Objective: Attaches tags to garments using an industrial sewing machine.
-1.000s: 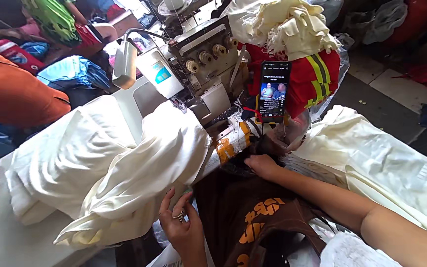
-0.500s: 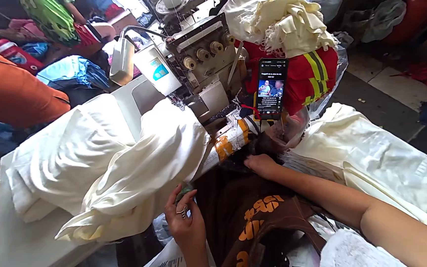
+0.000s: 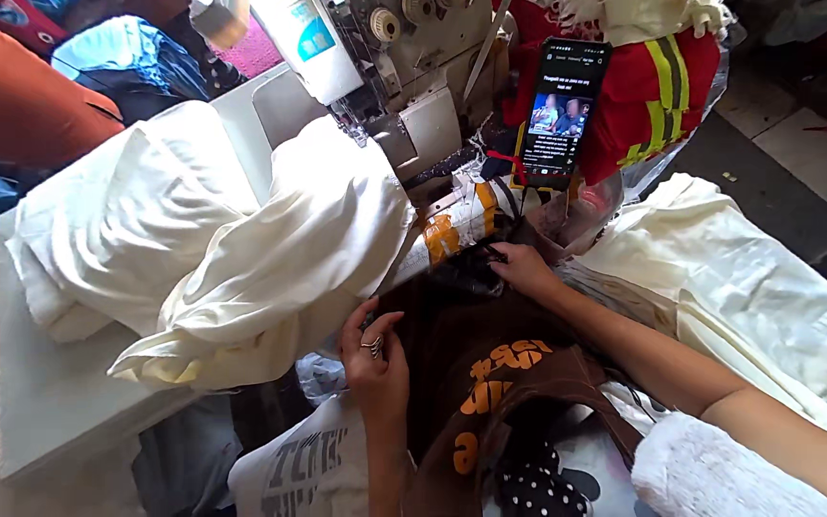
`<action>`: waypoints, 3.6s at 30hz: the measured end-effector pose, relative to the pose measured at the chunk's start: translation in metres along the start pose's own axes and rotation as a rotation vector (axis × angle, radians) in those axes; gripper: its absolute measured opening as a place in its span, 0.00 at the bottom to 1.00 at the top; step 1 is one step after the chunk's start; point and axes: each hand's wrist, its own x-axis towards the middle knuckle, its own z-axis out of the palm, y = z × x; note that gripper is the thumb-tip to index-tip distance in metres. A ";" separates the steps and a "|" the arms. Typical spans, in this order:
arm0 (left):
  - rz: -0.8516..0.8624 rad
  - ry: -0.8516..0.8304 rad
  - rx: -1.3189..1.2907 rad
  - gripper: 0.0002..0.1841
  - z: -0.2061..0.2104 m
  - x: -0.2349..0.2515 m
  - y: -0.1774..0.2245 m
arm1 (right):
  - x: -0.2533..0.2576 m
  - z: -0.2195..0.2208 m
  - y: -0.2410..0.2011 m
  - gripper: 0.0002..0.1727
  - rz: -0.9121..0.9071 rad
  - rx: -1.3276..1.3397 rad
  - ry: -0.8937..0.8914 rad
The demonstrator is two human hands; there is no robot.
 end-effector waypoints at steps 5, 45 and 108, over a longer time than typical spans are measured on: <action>0.009 -0.044 -0.004 0.11 0.004 -0.001 0.001 | -0.002 0.000 0.000 0.09 0.033 0.031 0.042; -0.577 -0.119 -0.870 0.33 0.022 0.050 0.045 | -0.021 -0.006 -0.097 0.24 -0.387 0.501 -0.139; -0.230 0.051 -0.634 0.32 0.025 0.205 0.031 | 0.087 -0.023 -0.181 0.27 -0.452 0.614 0.017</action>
